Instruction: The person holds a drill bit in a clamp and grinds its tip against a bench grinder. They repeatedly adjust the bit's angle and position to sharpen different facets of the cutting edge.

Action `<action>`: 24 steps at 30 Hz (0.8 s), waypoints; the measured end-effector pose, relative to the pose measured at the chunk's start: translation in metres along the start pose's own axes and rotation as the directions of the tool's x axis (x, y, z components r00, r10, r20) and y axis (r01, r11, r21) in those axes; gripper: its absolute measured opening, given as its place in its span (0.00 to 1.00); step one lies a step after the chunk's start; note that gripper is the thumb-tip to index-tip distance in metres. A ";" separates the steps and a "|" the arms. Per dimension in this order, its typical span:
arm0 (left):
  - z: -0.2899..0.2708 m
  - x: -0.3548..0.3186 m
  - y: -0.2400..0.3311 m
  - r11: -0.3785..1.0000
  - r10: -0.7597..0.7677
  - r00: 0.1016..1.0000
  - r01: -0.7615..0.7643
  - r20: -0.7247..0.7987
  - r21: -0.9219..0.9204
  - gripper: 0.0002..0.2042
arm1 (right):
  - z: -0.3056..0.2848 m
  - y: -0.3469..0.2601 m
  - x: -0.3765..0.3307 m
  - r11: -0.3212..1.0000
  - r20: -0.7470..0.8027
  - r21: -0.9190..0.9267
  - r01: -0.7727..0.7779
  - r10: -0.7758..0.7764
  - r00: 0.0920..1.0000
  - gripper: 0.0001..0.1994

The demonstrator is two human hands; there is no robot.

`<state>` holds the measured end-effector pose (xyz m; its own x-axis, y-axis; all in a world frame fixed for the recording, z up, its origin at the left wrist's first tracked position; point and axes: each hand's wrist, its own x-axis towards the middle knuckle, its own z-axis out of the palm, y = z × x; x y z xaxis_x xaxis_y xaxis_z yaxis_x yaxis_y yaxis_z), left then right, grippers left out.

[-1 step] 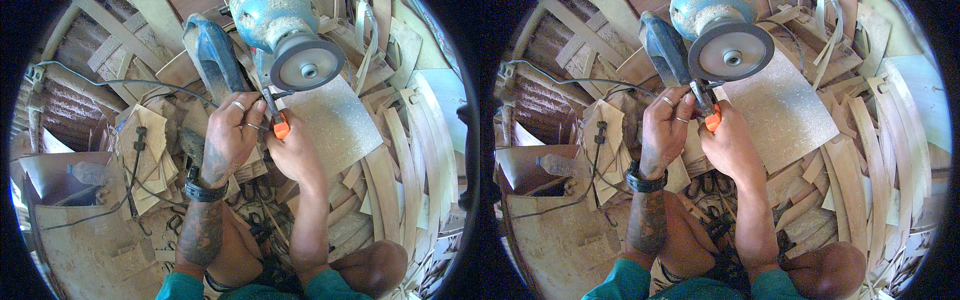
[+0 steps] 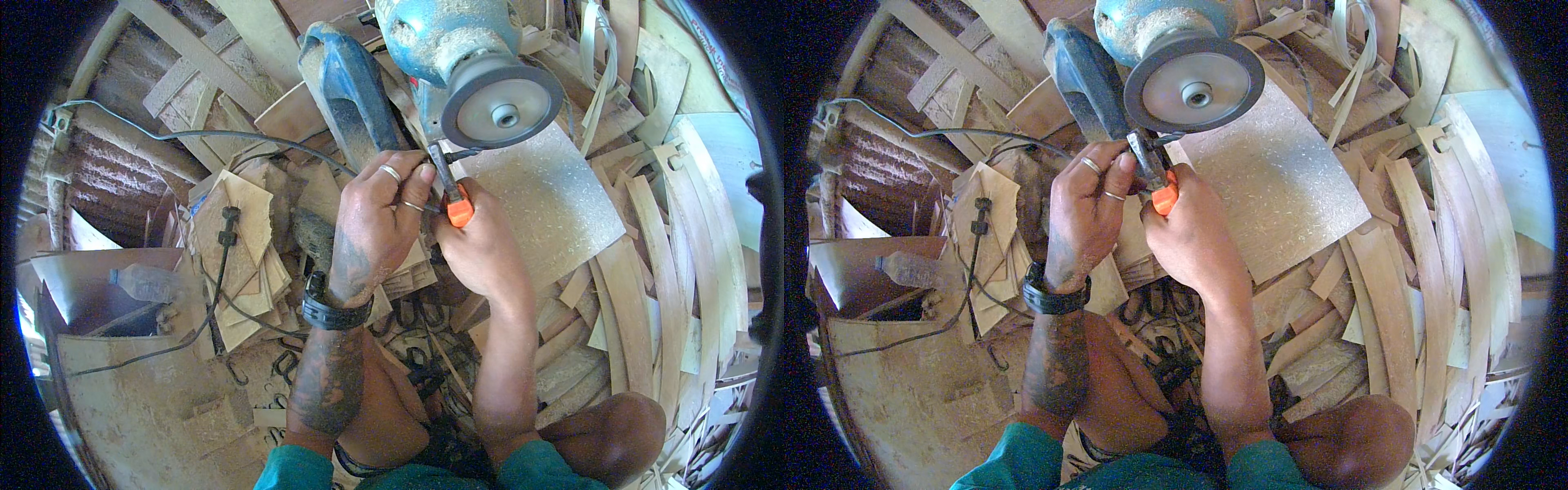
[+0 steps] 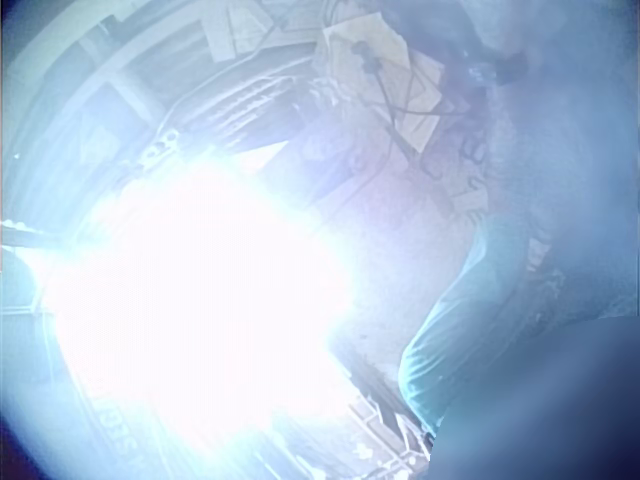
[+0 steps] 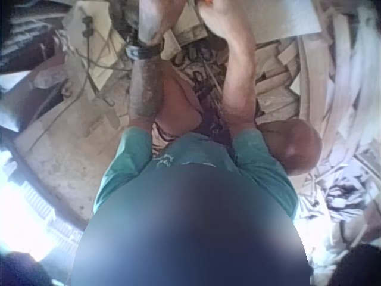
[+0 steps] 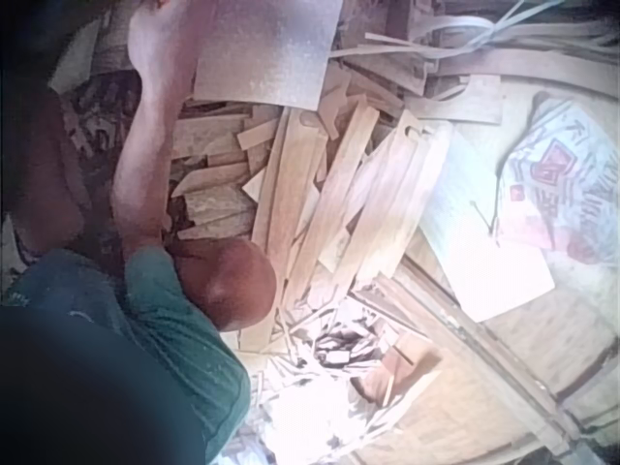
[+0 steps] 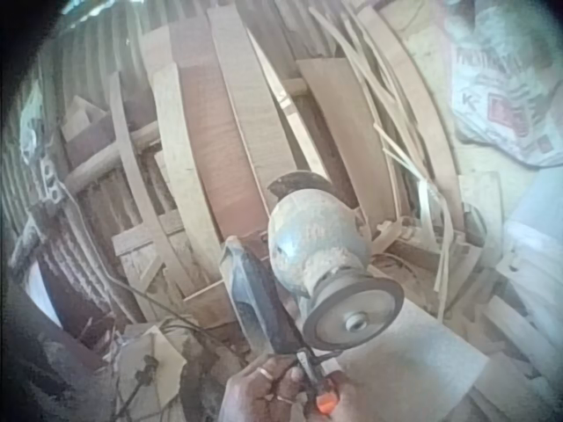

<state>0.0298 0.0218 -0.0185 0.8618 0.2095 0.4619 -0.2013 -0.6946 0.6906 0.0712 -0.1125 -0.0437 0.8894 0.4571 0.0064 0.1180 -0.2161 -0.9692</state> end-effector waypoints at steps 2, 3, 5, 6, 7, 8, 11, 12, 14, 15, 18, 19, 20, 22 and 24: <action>0.000 0.000 0.000 1.000 0.015 1.000 -0.015 0.001 0.013 0.08 | -0.001 -0.001 0.000 1.000 0.007 -0.023 -0.004 0.004 1.000 0.11; 0.000 0.000 0.000 1.000 0.023 1.000 -0.023 0.001 0.019 0.08 | -0.002 -0.002 -0.001 1.000 0.008 -0.015 -0.001 0.001 1.000 0.11; 0.000 0.000 0.000 0.999 0.031 1.000 -0.031 0.000 0.032 0.08 | -0.003 -0.003 -0.002 1.000 0.009 -0.018 0.002 -0.001 1.000 0.10; 0.000 0.000 0.000 0.999 0.036 0.999 -0.036 -0.001 0.039 0.08 | -0.003 -0.003 -0.002 1.000 0.001 -0.023 0.011 -0.011 1.000 0.10; 0.000 0.000 0.000 0.999 0.026 1.000 -0.026 0.000 0.027 0.08 | -0.003 -0.003 -0.002 0.999 -0.006 -0.027 0.020 -0.020 1.000 0.11; 0.001 0.000 0.001 1.000 0.016 1.000 -0.016 0.001 0.015 0.08 | -0.003 -0.003 -0.002 0.999 -0.011 -0.033 0.021 -0.022 1.000 0.11; 0.000 0.000 0.001 1.000 0.012 1.000 -0.012 0.005 0.021 0.08 | -0.004 -0.002 -0.001 1.000 0.021 -0.018 0.007 -0.007 1.000 0.11; 0.000 0.000 0.001 0.999 0.015 1.000 -0.015 0.007 0.030 0.08 | -0.004 -0.002 0.000 1.000 0.019 -0.016 0.010 -0.009 1.000 0.11; 0.000 0.000 0.001 0.999 0.019 1.000 -0.018 -0.005 0.032 0.08 | -0.003 -0.002 0.000 1.000 0.016 -0.020 0.013 -0.012 1.000 0.11; 0.000 -0.001 0.001 0.999 0.020 1.000 -0.020 -0.011 0.034 0.08 | -0.002 -0.002 0.000 1.000 0.014 0.001 0.008 -0.008 1.000 0.11; 0.002 0.001 0.000 0.999 0.037 0.999 -0.037 -0.011 0.002 0.08 | -0.003 -0.002 0.000 0.999 0.015 0.033 -0.010 0.010 1.000 0.11; 0.002 0.001 0.000 0.999 0.043 0.999 -0.043 -0.011 0.002 0.08 | -0.003 -0.002 -0.001 0.999 0.019 0.038 -0.018 0.018 1.000 0.11; 0.002 0.001 0.000 0.999 0.045 0.999 -0.045 -0.009 0.018 0.08 | -0.004 -0.002 -0.001 0.999 0.021 0.045 -0.020 0.019 1.000 0.11; 0.002 0.000 0.000 0.999 0.039 0.999 -0.038 -0.008 0.033 0.08 | -0.004 -0.002 -0.001 1.000 0.008 0.002 -0.003 0.003 1.000 0.11; 0.001 0.000 0.001 0.999 0.024 1.000 -0.023 -0.013 0.033 0.08 | -0.004 -0.002 -0.001 1.000 -0.001 -0.010 0.009 -0.009 1.000 0.11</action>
<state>0.0304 0.0203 -0.0184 0.8507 0.2020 0.4853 -0.2055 -0.7219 0.6608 0.0722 -0.1159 -0.0411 0.8886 0.4584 0.0153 0.1305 -0.2207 -0.9666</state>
